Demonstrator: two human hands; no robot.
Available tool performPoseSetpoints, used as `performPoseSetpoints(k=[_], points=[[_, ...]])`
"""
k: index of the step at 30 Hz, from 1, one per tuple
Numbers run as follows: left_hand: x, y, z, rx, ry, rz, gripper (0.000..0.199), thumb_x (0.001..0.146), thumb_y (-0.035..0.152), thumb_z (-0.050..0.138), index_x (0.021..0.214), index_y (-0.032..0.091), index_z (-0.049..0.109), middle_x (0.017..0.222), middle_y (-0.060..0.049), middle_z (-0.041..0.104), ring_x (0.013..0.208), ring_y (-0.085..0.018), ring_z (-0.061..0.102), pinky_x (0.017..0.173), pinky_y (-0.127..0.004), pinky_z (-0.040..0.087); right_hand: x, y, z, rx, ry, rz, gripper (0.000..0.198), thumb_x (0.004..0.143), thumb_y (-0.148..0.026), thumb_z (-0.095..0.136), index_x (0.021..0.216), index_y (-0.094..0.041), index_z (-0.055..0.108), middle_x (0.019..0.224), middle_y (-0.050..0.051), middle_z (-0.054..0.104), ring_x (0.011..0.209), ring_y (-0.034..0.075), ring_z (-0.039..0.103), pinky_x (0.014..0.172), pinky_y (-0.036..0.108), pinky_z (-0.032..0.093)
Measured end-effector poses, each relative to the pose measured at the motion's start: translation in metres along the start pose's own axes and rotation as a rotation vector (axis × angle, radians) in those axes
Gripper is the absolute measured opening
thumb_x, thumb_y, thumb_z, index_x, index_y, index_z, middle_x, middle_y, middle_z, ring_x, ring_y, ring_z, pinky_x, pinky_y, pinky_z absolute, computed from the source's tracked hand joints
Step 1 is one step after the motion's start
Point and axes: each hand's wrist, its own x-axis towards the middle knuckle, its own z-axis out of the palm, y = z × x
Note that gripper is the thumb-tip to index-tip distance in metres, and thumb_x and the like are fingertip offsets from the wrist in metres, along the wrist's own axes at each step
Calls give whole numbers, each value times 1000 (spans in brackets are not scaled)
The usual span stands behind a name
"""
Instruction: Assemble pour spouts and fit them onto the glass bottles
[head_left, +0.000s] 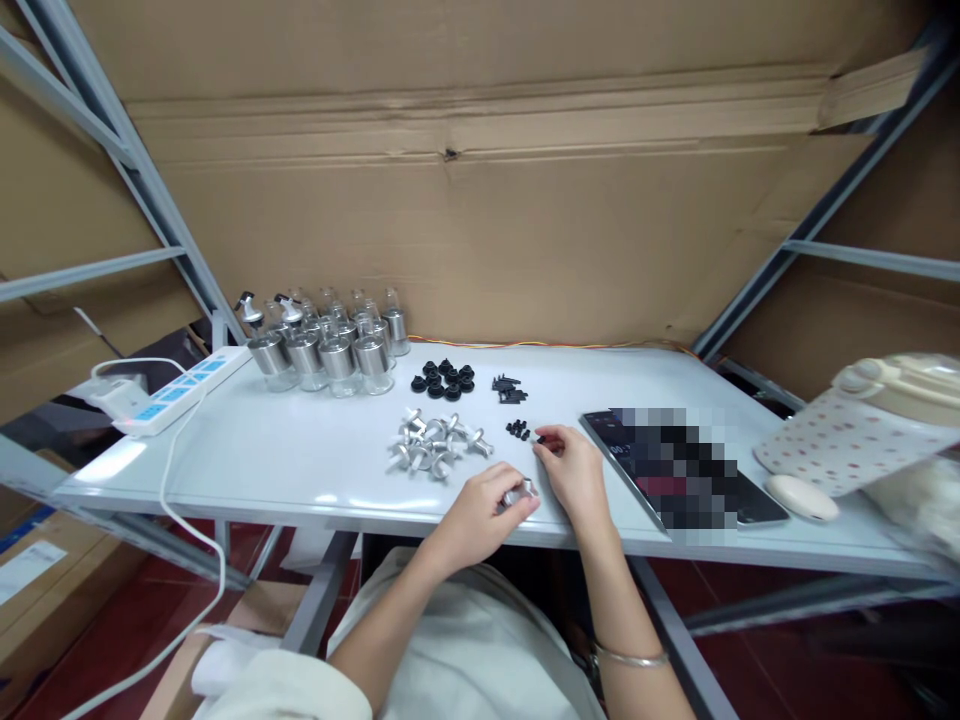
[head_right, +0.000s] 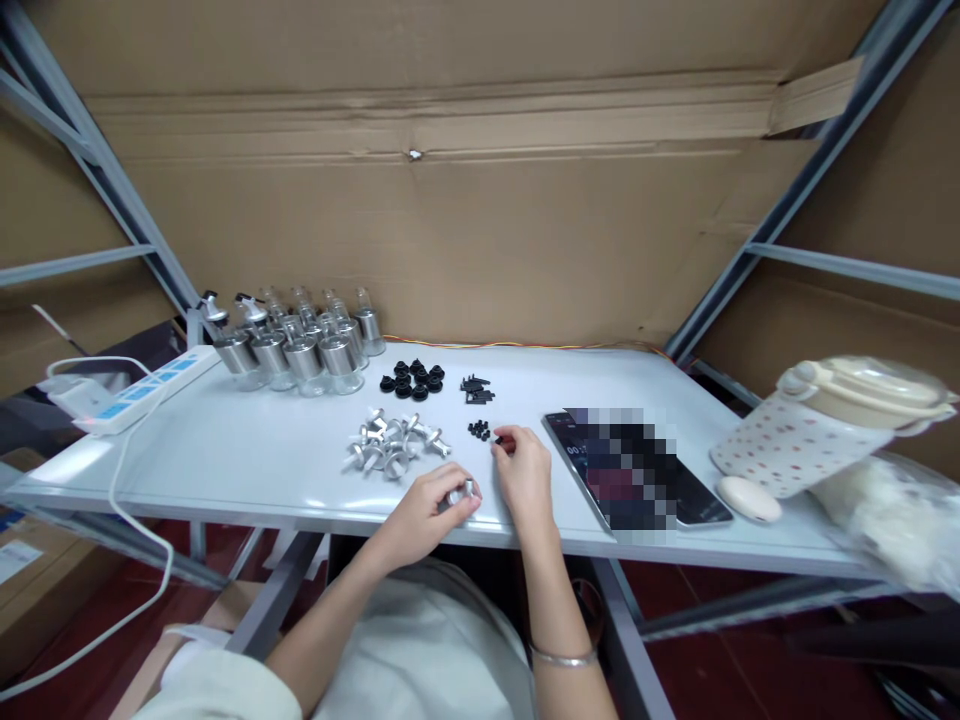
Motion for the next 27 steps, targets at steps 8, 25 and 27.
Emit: performPoseSetpoints(k=[8, 25, 27], points=[[0, 1, -1, 8, 2, -7, 16, 87, 28, 50, 78, 16, 56, 76, -1, 50, 72, -13, 47, 66, -24, 36, -1, 3, 2, -6, 16, -28, 19, 65, -18, 49, 78, -16, 63, 78, 7, 66, 63, 18, 59, 68, 33, 48], [1, 3, -1, 13, 2, -9, 16, 87, 28, 50, 77, 16, 55, 76, 0, 49, 72, -13, 47, 68, -24, 36, -3, 1, 5, -166, -18, -78, 15, 73, -20, 46, 70, -18, 61, 67, 5, 60, 61, 19, 54, 65, 32, 42], [1, 2, -1, 16, 1, -5, 17, 87, 28, 50, 77, 16, 55, 76, -1, 50, 72, -13, 47, 68, -24, 36, -2, 2, 6, -160, 3, -95, 21, 75, -20, 44, 83, -16, 64, 71, 7, 60, 65, 20, 55, 68, 34, 43]])
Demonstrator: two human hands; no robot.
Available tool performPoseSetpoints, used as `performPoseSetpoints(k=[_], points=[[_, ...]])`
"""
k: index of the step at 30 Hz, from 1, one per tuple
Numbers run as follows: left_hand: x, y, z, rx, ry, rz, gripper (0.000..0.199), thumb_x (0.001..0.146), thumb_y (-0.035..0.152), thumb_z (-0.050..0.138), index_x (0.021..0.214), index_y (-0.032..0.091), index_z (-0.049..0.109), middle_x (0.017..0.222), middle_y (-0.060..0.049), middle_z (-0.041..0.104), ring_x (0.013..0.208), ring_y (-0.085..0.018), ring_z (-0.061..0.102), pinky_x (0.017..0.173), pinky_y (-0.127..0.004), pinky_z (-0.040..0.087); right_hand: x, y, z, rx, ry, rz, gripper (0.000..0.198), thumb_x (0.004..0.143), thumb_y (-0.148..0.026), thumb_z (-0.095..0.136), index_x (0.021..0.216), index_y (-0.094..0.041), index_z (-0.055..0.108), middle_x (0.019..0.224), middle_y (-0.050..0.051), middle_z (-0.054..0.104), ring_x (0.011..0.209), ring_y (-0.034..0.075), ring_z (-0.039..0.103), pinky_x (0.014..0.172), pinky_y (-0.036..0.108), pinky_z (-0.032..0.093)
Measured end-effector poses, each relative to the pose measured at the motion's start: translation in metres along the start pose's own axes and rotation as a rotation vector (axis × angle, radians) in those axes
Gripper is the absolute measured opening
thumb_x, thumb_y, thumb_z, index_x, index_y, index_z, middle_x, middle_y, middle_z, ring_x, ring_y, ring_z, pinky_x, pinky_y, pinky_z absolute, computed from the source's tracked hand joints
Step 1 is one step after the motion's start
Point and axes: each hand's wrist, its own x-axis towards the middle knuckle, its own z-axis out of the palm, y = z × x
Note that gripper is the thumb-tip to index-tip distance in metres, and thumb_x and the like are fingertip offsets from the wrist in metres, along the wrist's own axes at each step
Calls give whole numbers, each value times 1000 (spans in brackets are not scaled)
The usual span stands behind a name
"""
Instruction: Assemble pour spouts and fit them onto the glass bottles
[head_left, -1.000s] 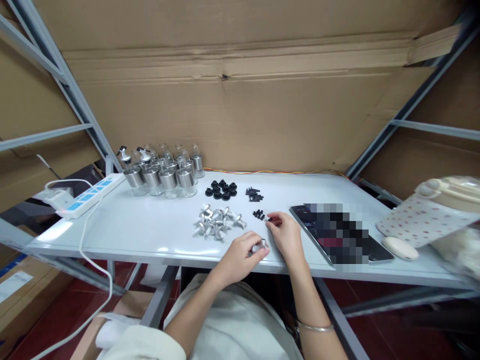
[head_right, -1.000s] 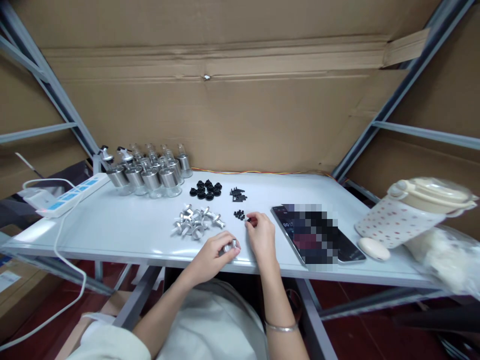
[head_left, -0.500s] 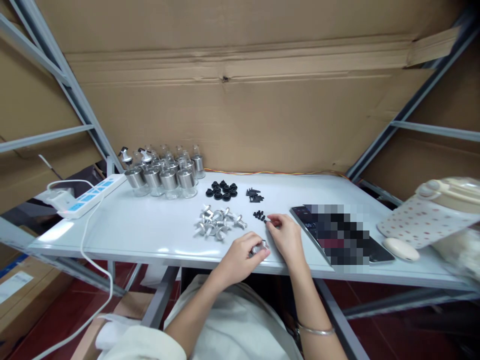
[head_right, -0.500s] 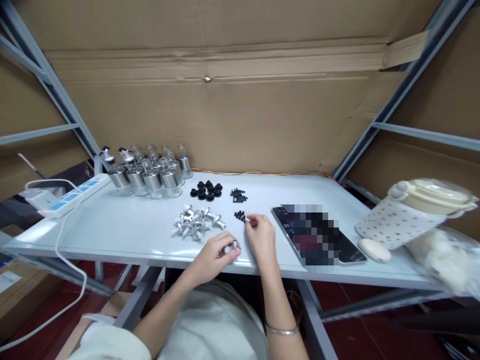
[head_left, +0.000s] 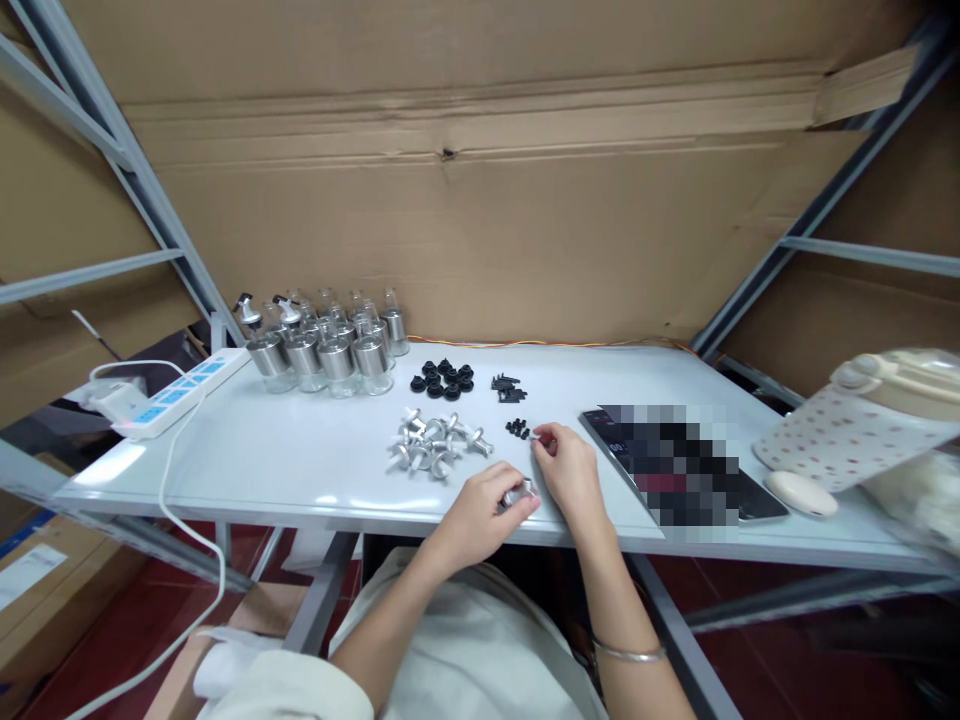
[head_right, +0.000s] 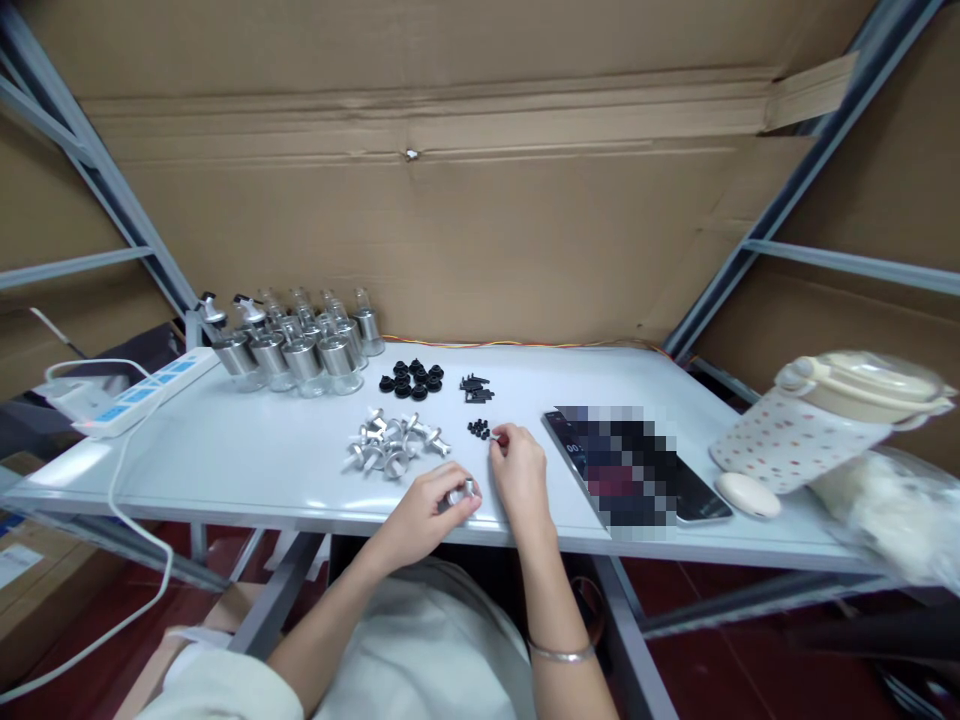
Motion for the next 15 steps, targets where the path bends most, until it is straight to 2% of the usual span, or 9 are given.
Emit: performPoseSetpoints(k=[3, 5, 9, 15], points=[[0, -1, 0, 9, -2, 4, 17, 88, 28, 49, 79, 16, 55, 77, -1, 50, 72, -13, 47, 68, -24, 36, 0, -1, -1, 17, 74, -29, 34, 82, -22, 38, 105, -10, 61, 86, 13, 59, 75, 23, 57, 75, 37, 45], [0, -1, 0, 15, -1, 6, 16, 88, 27, 48, 79, 16, 56, 77, -1, 50, 72, -13, 46, 68, -23, 36, 0, -1, -3, 35, 88, -34, 33, 85, -23, 36, 101, -11, 62, 89, 15, 58, 78, 24, 57, 76, 38, 45], [0, 0, 0, 11, 3, 1, 15, 88, 26, 49, 78, 16, 55, 76, 0, 49, 72, -12, 46, 68, -23, 36, 0, -2, -5, 64, 39, -17, 20, 81, -22, 44, 82, -16, 63, 81, 11, 61, 71, 22, 57, 73, 37, 45], [0, 0, 1, 10, 4, 1, 15, 88, 26, 49, 78, 16, 54, 77, 0, 49, 72, -12, 46, 69, -23, 35, 0, -3, -1, 31, -14, 9, 18, 74, -15, 47, 82, -16, 63, 80, 9, 65, 76, 23, 58, 77, 37, 44]])
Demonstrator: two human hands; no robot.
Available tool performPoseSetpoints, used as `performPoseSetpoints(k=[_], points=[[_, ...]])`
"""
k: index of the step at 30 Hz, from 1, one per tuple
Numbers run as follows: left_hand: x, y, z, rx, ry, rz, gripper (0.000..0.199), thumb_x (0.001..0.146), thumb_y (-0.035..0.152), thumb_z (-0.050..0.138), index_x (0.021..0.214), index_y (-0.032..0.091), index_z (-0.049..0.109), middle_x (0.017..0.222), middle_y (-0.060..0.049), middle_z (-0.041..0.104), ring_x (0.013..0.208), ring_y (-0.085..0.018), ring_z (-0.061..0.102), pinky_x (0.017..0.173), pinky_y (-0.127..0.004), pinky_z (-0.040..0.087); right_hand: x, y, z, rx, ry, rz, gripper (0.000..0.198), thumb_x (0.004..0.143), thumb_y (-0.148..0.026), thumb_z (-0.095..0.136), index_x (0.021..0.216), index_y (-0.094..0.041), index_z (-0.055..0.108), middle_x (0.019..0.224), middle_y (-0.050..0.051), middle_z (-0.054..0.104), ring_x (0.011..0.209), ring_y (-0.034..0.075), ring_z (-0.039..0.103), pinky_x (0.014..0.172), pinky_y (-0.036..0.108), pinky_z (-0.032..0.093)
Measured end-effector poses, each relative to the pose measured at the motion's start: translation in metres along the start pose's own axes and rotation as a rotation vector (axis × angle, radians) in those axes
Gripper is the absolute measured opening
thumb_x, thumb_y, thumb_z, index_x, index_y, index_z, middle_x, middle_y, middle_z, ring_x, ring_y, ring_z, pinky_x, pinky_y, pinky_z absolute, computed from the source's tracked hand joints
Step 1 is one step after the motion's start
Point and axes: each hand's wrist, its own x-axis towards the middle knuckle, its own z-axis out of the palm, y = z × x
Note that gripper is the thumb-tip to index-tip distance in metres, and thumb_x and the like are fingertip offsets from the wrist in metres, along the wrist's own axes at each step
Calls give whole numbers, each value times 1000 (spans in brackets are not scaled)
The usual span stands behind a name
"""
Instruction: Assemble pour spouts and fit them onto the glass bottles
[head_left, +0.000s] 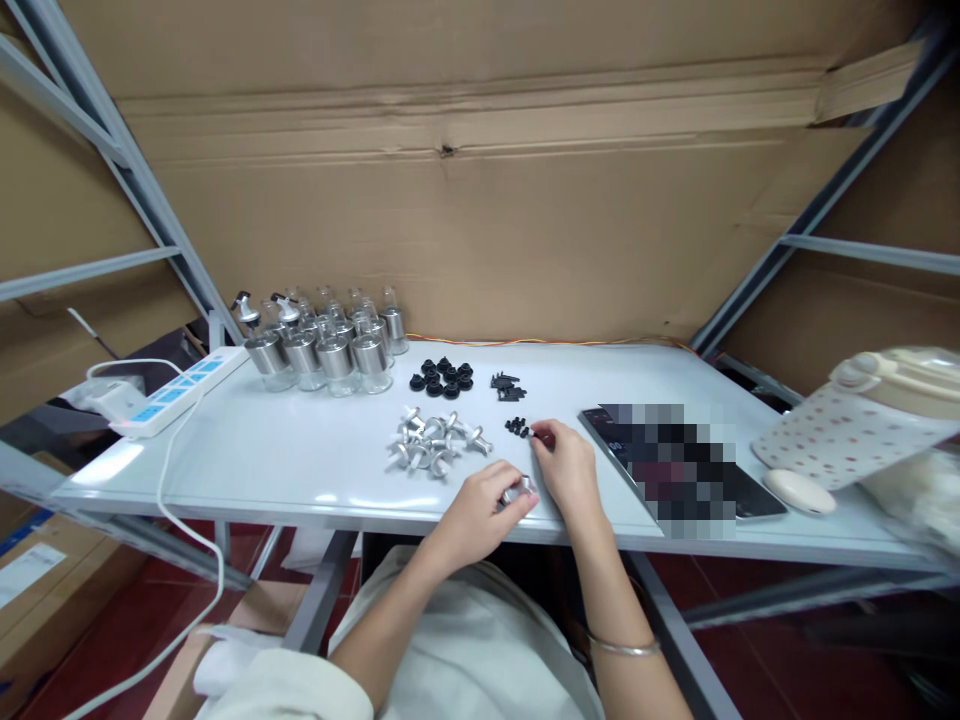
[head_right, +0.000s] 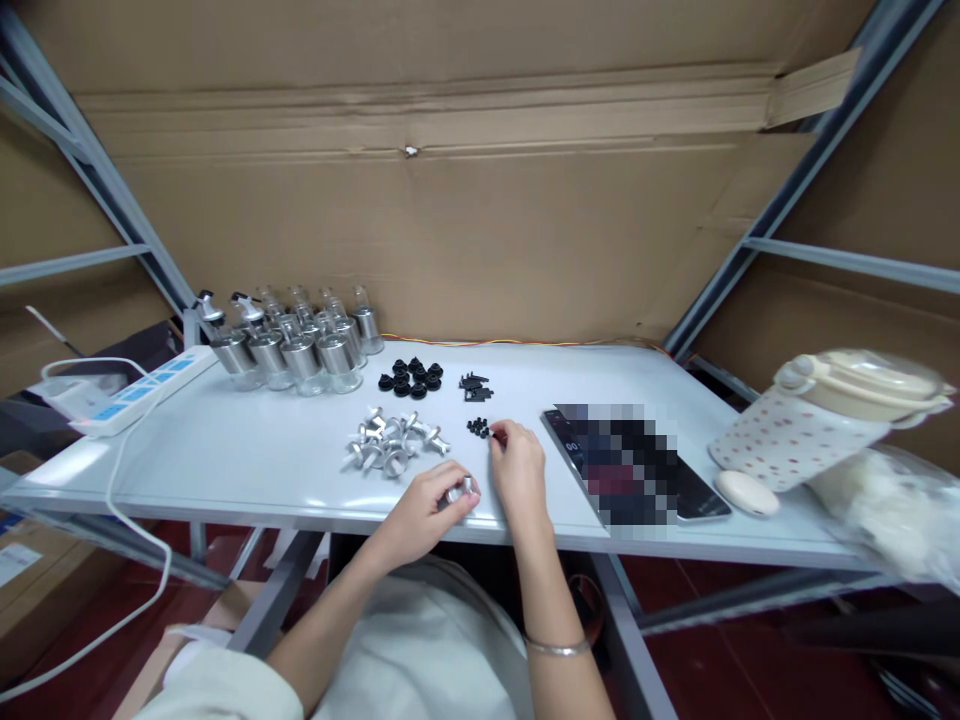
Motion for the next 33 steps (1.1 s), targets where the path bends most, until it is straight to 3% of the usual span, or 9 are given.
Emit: performPoseSetpoints(k=[4, 10, 18, 22, 25, 28, 30, 33], points=[[0, 0, 0, 4, 5, 7, 16, 88, 26, 49, 77, 16, 54, 76, 0, 49, 71, -12, 46, 69, -23, 36, 2, 1, 1, -54, 34, 9, 26, 73, -17, 48, 93, -12, 64, 83, 12, 62, 79, 24, 57, 79, 38, 44], [0, -2, 1, 8, 11, 5, 15, 88, 25, 50, 78, 16, 54, 77, 0, 49, 72, -12, 46, 68, -23, 36, 4, 2, 3, 54, -42, 70, 35, 73, -19, 47, 104, -11, 61, 74, 6, 63, 68, 20, 57, 74, 35, 45], [1, -3, 1, 15, 27, 11, 15, 88, 25, 50, 76, 16, 53, 76, 0, 48, 71, -13, 45, 68, -24, 36, 2, 1, 3, 92, -50, 16, 37, 72, -23, 51, 106, -15, 60, 84, 7, 66, 75, 22, 58, 77, 37, 46], [1, -2, 1, 7, 29, 7, 14, 87, 25, 50, 77, 16, 53, 77, 0, 48, 71, -12, 45, 68, -23, 36, 1, 4, 6, 16, 1, -8, 35, 73, -24, 50, 104, -11, 61, 90, 12, 65, 82, 25, 57, 82, 41, 45], [1, -1, 1, -3, 42, -6, 15, 87, 26, 50, 77, 16, 54, 78, -1, 50, 72, -13, 46, 66, -23, 36, 2, 3, 6, 14, -34, -25, 31, 74, -24, 50, 99, -10, 64, 92, 15, 65, 86, 27, 57, 84, 43, 44], [2, -4, 3, -77, 94, -52, 11, 85, 28, 54, 88, 18, 55, 85, -2, 54, 73, -13, 48, 64, -23, 37, 1, -5, -2, 120, 7, -9, 30, 77, -27, 49, 98, -12, 65, 93, 14, 66, 81, 25, 57, 81, 42, 45], [3, -7, 5, -168, 155, -101, 21, 81, 29, 59, 96, 19, 50, 88, -1, 55, 73, -13, 49, 63, -23, 37, -2, -13, -10, 256, 25, 26, 31, 80, -35, 49, 96, -14, 66, 92, 12, 67, 78, 23, 58, 74, 38, 46], [3, -13, 8, -257, 202, -144, 30, 76, 32, 66, 93, 19, 45, 84, 1, 53, 66, -10, 46, 61, -22, 36, -12, -25, -21, 533, -177, 59, 34, 80, -46, 53, 86, -17, 68, 81, 8, 68, 70, 20, 58, 63, 31, 45]])
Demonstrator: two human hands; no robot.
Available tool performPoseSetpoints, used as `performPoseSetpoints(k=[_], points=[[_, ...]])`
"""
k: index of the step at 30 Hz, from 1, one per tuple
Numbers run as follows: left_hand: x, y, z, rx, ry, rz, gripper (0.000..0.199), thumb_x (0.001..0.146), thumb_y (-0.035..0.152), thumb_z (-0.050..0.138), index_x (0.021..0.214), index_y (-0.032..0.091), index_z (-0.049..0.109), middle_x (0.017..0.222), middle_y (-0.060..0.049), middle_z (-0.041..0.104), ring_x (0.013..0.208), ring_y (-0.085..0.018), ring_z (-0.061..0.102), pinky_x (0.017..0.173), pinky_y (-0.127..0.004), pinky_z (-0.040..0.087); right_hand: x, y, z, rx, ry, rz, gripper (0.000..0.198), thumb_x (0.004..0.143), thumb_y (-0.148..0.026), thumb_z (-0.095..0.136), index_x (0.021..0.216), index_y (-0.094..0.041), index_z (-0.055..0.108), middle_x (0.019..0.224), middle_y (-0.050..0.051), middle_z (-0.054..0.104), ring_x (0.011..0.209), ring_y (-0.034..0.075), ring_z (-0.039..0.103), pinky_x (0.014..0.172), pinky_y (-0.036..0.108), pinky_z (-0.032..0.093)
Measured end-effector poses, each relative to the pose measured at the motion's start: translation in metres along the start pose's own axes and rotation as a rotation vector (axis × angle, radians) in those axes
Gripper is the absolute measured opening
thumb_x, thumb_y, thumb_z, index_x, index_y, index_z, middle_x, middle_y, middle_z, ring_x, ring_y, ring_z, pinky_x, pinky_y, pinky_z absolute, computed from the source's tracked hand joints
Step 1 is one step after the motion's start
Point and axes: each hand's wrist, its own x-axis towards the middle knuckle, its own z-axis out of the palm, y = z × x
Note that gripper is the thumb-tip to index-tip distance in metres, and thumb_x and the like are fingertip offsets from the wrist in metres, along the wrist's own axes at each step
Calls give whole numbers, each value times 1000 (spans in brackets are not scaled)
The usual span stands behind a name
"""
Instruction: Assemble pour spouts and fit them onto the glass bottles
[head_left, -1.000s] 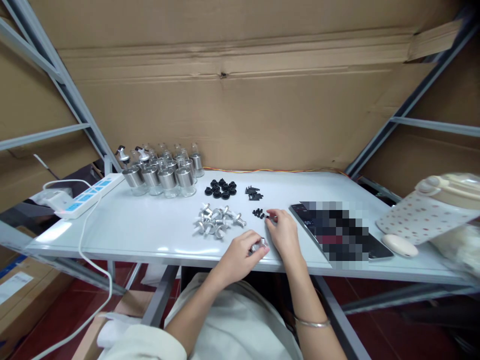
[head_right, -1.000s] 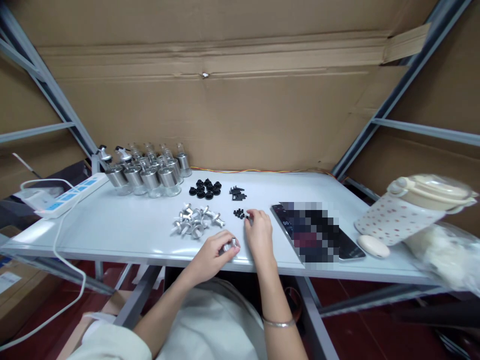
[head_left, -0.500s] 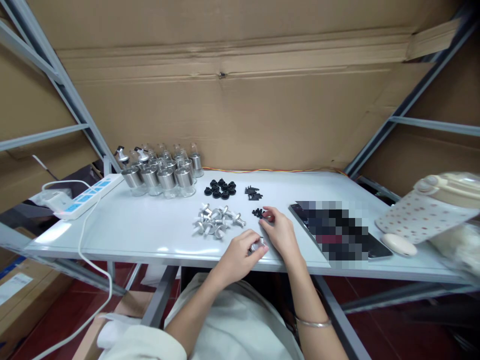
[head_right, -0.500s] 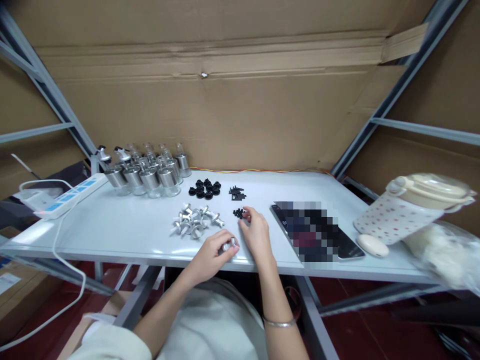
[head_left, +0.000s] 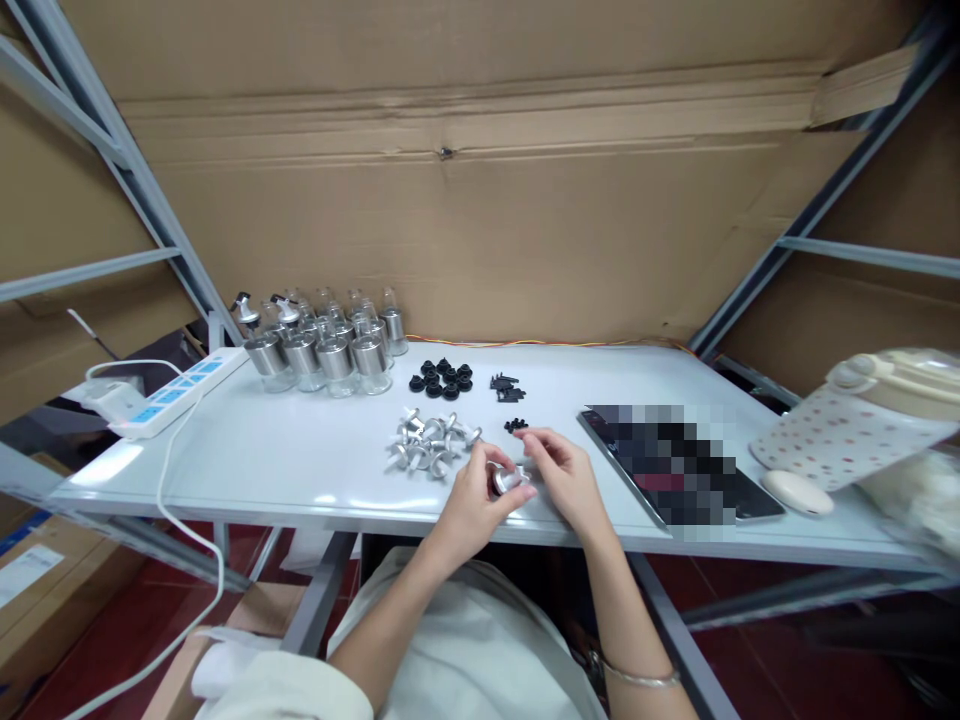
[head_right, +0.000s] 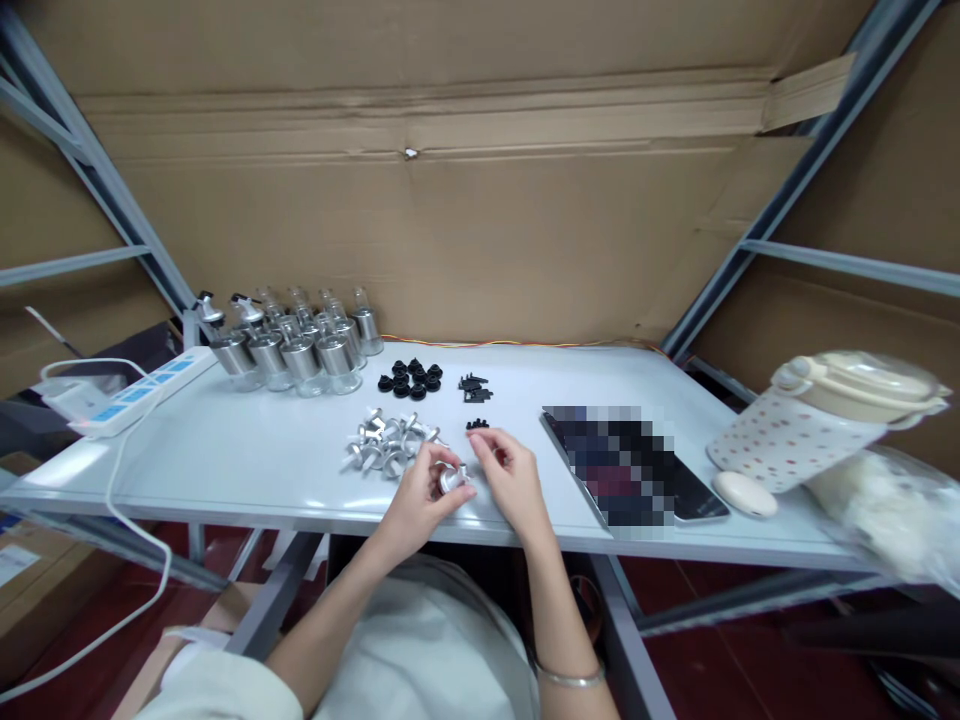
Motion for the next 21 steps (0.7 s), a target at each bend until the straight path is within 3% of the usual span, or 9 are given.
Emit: performPoseSetpoints(k=[2, 4, 7, 11, 14, 18, 21], points=[[0, -3, 1, -7, 4, 0, 33, 74, 33, 68, 89, 20, 43, 80, 3, 50, 62, -9, 42, 59, -22, 35, -7, -6, 0, 155, -173, 43, 33, 76, -49, 58, 79, -18, 68, 74, 5, 67, 67, 18, 58, 62, 29, 45], [0, -5, 1, -15, 6, 2, 35, 72, 33, 70, 88, 20, 41, 75, 4, 48, 62, -9, 42, 59, -22, 34, -11, -7, -1, 235, -245, 76, 31, 73, -49, 63, 73, -18, 67, 68, 4, 66, 64, 17, 57, 62, 28, 44], [0, -6, 1, -78, 4, 1, 36, 73, 32, 70, 92, 20, 42, 77, 3, 52, 67, -11, 48, 62, -23, 37, -11, -5, -2, 266, -188, 120, 34, 73, -50, 64, 64, -17, 63, 60, 1, 59, 56, 13, 50, 56, 25, 40], [0, -5, 0, -79, 50, 74, 24, 80, 26, 61, 101, 20, 49, 101, -5, 55, 85, -15, 56, 72, -25, 44, -8, -2, -3, 310, -45, 163, 39, 76, -55, 60, 64, -18, 58, 53, -3, 46, 48, 9, 38, 47, 22, 31], [-1, -3, 0, 48, 87, 181, 16, 85, 22, 53, 101, 20, 54, 100, -6, 55, 89, -16, 56, 78, -28, 46, -10, -3, 0, 384, -64, 188, 41, 74, -59, 62, 67, -19, 53, 50, -6, 39, 45, 7, 32, 44, 21, 24], [-3, -1, 0, 287, 104, 325, 19, 89, 26, 45, 104, 18, 53, 93, -6, 58, 81, -16, 55, 73, -29, 45, -19, -8, 5, 563, -154, 283, 45, 72, -61, 64, 70, -21, 42, 47, -11, 25, 41, 4, 18, 41, 19, 13], [-2, 0, 0, 547, 95, 414, 20, 90, 27, 37, 95, 17, 54, 85, -6, 61, 77, -19, 55, 73, -33, 41, -29, -17, 9, 673, -194, 358, 47, 71, -59, 65, 69, -21, 37, 49, -12, 22, 43, 3, 15, 42, 18, 14]])
